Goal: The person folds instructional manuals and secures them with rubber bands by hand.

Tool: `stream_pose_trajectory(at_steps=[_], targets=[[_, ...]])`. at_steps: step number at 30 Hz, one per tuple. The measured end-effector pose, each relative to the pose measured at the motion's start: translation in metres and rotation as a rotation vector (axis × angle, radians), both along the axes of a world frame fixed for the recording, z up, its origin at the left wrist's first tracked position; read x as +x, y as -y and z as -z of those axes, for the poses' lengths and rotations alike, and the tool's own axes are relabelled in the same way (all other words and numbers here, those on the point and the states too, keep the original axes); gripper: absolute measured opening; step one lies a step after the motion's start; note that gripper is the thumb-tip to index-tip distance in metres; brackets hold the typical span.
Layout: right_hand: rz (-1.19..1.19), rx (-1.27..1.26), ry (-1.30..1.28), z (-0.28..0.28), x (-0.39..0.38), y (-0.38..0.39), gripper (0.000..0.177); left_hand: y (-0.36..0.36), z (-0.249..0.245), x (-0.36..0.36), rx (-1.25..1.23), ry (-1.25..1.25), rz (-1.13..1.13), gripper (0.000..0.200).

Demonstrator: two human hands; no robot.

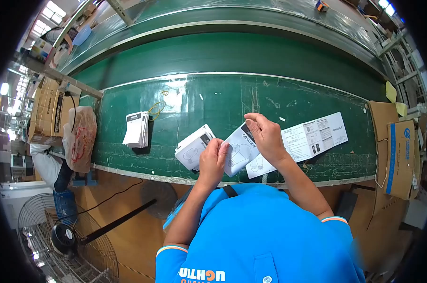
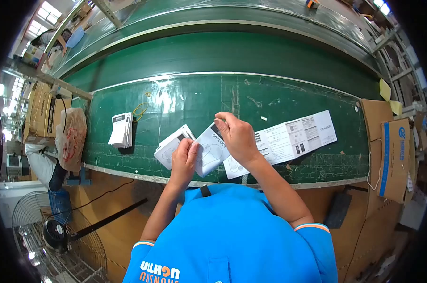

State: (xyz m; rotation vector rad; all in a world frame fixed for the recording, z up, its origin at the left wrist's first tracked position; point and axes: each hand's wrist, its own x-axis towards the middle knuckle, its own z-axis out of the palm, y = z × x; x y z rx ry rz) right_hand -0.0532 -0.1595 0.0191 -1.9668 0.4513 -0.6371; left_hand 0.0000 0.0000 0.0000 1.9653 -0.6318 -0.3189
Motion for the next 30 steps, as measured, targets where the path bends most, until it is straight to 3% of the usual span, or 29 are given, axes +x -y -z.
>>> stream_pose_trajectory(at_steps=[2,9,12,14,17,19,21,22,23,25,27,29,30], targets=[[-0.153,-0.066,-0.161,0.0,-0.002,0.003,0.024,-0.002,-0.002,-0.003,0.003,-0.038,0.013,0.019],[-0.179,-0.017,-0.172,0.02,0.019,-0.024,0.028,-0.03,0.012,0.006,0.06,0.05,-0.07,0.017],[-0.188,-0.047,-0.189,0.027,0.027,-0.037,0.027,-0.042,0.018,0.01,-0.069,-0.096,-0.169,0.015],[-0.196,-0.009,-0.144,0.032,0.034,-0.046,0.026,-0.052,0.029,0.015,-0.343,-0.407,-0.282,0.015],[-0.21,0.035,-0.144,0.049,0.042,-0.06,0.026,-0.067,0.052,0.025,-0.221,-0.29,-0.347,0.018],[-0.242,0.072,-0.233,0.062,0.047,-0.067,0.016,-0.073,0.046,0.038,-0.114,-0.226,-0.359,0.019],[-0.185,-0.012,-0.153,0.066,0.052,-0.075,0.017,-0.08,0.053,0.053,-0.006,-0.135,-0.346,0.019],[-0.176,-0.245,-0.102,0.063,0.053,-0.077,0.031,-0.083,0.059,0.061,0.028,-0.088,-0.329,0.02],[-0.181,-0.247,-0.106,0.058,0.053,-0.08,0.031,-0.084,0.064,0.066,0.026,-0.092,-0.333,0.02],[-0.267,-0.59,-0.029,0.049,0.052,-0.089,0.033,-0.083,0.065,0.072,0.077,-0.065,-0.278,0.022],[-0.37,-0.598,-0.09,0.065,0.05,-0.104,0.036,-0.084,0.081,0.074,0.135,-0.031,-0.261,0.024],[-0.441,-0.687,-0.088,0.09,0.052,-0.118,0.042,-0.084,0.092,0.073,0.218,0.181,-0.297,0.022],[-0.475,-0.776,-0.175,0.098,0.053,-0.121,0.053,-0.084,0.095,0.071,0.217,0.147,-0.296,0.022]])
